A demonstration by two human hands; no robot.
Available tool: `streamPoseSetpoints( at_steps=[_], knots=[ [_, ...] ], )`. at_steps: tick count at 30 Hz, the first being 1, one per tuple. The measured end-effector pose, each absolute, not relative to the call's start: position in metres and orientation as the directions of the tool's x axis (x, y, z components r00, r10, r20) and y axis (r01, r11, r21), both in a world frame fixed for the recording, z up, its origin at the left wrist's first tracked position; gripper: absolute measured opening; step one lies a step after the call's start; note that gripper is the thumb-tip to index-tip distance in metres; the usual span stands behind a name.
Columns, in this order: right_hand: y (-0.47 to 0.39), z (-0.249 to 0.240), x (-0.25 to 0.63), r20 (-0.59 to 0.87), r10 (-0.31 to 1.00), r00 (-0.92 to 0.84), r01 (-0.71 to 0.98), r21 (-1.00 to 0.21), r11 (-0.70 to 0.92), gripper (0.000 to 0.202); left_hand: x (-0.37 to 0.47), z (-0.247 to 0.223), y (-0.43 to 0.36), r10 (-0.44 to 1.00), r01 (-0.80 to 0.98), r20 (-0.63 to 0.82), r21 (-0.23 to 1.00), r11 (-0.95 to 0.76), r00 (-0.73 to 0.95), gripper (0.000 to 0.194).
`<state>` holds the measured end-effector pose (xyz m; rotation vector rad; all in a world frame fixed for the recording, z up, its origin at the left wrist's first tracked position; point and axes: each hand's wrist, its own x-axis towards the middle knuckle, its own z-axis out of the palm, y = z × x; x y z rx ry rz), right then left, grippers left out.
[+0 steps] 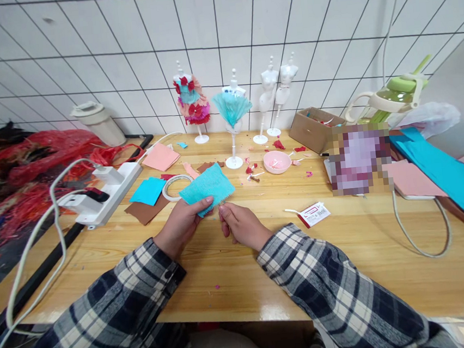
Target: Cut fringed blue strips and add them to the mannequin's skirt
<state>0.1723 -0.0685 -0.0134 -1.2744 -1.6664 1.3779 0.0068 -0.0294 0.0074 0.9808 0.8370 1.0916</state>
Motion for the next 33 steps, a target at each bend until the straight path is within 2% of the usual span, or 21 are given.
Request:
streamPoseSetpoints(
  at_steps=[11,20,33],
  knots=[
    [-0.069,-0.0056,0.1719,-0.115,0.928,-0.355,0.352,-0.936,0.019,0.044,0.0058,0.0072,-0.0293,0.964,-0.341,-0.108,0.921,0.189,0.241,0.035],
    [-0.0681,-0.0129,0.1713,-0.12,0.935,-0.334,0.253,-0.967,-0.033,0.041,0.0067,0.0097,-0.0296,0.971,-0.358,-0.084,0.92,0.162,0.223,0.039],
    [-0.0676,-0.0147,0.1721,-0.093,0.935,-0.342,0.304,-0.953,0.017,0.04,0.0075,0.0069,-0.0305,0.962,-0.345,-0.087,0.922,0.176,0.258,0.04]
  ],
)
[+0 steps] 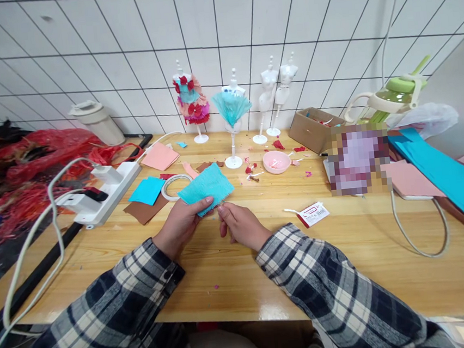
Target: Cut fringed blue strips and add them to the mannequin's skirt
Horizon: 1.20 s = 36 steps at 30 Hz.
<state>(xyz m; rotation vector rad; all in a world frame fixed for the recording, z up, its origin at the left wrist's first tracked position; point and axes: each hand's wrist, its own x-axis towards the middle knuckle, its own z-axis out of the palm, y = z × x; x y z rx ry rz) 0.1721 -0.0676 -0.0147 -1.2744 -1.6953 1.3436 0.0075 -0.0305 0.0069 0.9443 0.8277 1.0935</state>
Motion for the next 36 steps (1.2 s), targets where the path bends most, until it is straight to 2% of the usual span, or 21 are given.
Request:
streamPoseSetpoints(
  at_steps=[16,26,36],
  knots=[
    [-0.0679,-0.0115,0.1718,-0.115,0.936,-0.333,0.283,-0.959,-0.017,0.041,0.0067,0.0091,-0.0314,0.964,-0.369,-0.129,0.905,0.21,0.232,0.044],
    [-0.0675,-0.0124,0.1721,-0.11,0.933,-0.343,0.277,-0.961,-0.012,0.04,0.0069,0.0042,-0.0294,0.961,-0.352,-0.072,0.921,0.167,0.269,0.037],
    [-0.0664,-0.0157,0.1726,-0.105,0.933,-0.345,0.285,-0.959,-0.002,0.041,0.006,0.0034,-0.0296,0.959,-0.341,-0.099,0.92,0.19,0.267,0.035]
  ],
)
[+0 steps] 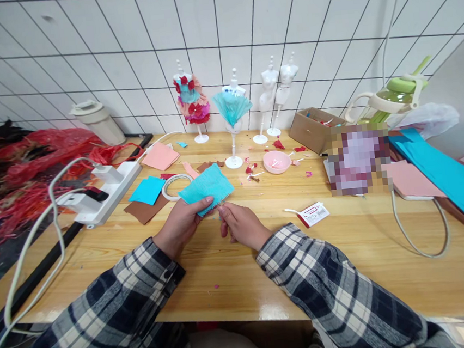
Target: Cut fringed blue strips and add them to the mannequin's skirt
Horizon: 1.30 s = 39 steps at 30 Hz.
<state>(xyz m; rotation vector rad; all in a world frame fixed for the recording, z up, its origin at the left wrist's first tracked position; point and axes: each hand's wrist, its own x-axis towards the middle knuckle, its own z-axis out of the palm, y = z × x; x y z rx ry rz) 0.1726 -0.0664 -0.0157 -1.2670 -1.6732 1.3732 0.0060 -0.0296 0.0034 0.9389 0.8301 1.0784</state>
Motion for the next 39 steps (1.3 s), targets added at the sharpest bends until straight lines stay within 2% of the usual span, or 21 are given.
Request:
streamPoseSetpoints(
  at_steps=[8,13,31,39],
  knots=[
    [-0.0666,-0.0163,0.1722,-0.112,0.935,-0.337,0.229,-0.973,-0.034,0.043,0.0059,0.0075,-0.0301,0.959,-0.335,-0.122,0.919,0.207,0.256,0.039],
    [-0.0666,-0.0162,0.1722,-0.119,0.931,-0.346,0.243,-0.97,-0.034,0.043,0.0057,0.006,-0.0301,0.957,-0.337,-0.113,0.919,0.203,0.267,0.035],
    [-0.0673,-0.0093,0.1724,-0.146,0.923,-0.357,0.294,-0.955,-0.037,0.04,0.0041,0.007,-0.0295,0.957,-0.329,-0.149,0.916,0.228,0.248,0.043],
    [-0.0665,-0.0142,0.1706,-0.149,0.932,-0.331,0.211,-0.974,-0.081,0.043,0.004,0.0084,-0.0298,0.954,-0.311,-0.112,0.929,0.2,0.28,0.04]
  ],
)
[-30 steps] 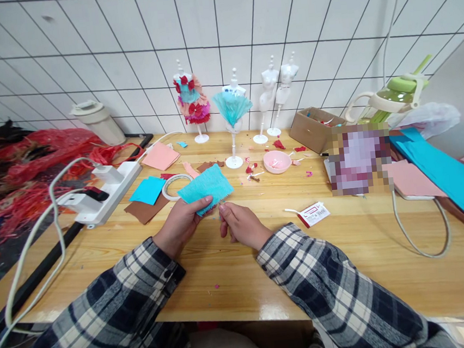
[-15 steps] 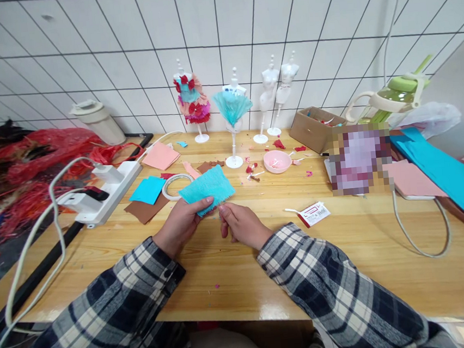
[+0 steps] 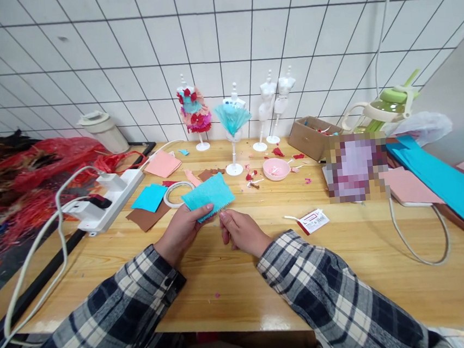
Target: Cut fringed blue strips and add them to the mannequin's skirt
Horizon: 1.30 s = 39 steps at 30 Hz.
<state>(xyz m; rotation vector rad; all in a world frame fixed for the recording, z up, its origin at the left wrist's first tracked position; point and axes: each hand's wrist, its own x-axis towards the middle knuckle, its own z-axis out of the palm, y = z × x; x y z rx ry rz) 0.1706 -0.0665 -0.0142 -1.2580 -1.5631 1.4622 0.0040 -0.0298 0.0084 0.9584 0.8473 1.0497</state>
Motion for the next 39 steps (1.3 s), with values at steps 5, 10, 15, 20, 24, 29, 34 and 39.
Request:
streamPoseSetpoints(
  at_steps=[5,10,15,20,24,29,34,39],
  knots=[
    [-0.0663,-0.014,0.1703,-0.147,0.933,-0.329,0.218,-0.973,-0.076,0.045,0.0049,0.0078,-0.0303,0.958,-0.316,-0.089,0.932,0.177,0.273,0.037],
    [-0.0676,-0.0128,0.1703,-0.132,0.938,-0.322,0.231,-0.971,-0.057,0.046,0.0056,0.008,-0.0309,0.961,-0.307,-0.107,0.933,0.185,0.255,0.041],
    [-0.0683,-0.0112,0.1704,-0.127,0.939,-0.321,0.246,-0.968,-0.047,0.046,0.0066,0.0086,-0.0309,0.96,-0.318,-0.105,0.929,0.188,0.26,0.04],
    [-0.0683,-0.0106,0.1703,-0.133,0.936,-0.326,0.257,-0.965,-0.048,0.046,0.0064,0.0073,-0.0305,0.961,-0.312,-0.088,0.934,0.171,0.262,0.037],
    [-0.0678,-0.0119,0.1708,-0.123,0.935,-0.332,0.258,-0.966,-0.036,0.044,0.0063,0.0071,-0.0304,0.959,-0.318,-0.09,0.931,0.176,0.268,0.039],
    [-0.0673,-0.0112,0.1712,-0.129,0.933,-0.337,0.276,-0.961,-0.034,0.043,0.0066,0.0076,-0.0307,0.96,-0.34,-0.093,0.922,0.183,0.263,0.039],
    [-0.0673,-0.0083,0.1711,-0.134,0.932,-0.337,0.294,-0.955,-0.031,0.044,0.0061,0.0069,-0.0309,0.96,-0.334,-0.08,0.927,0.17,0.267,0.038],
    [-0.0678,-0.007,0.1711,-0.142,0.929,-0.341,0.308,-0.951,-0.033,0.045,0.0054,0.007,-0.0301,0.963,-0.33,-0.077,0.93,0.163,0.259,0.038]
  ],
)
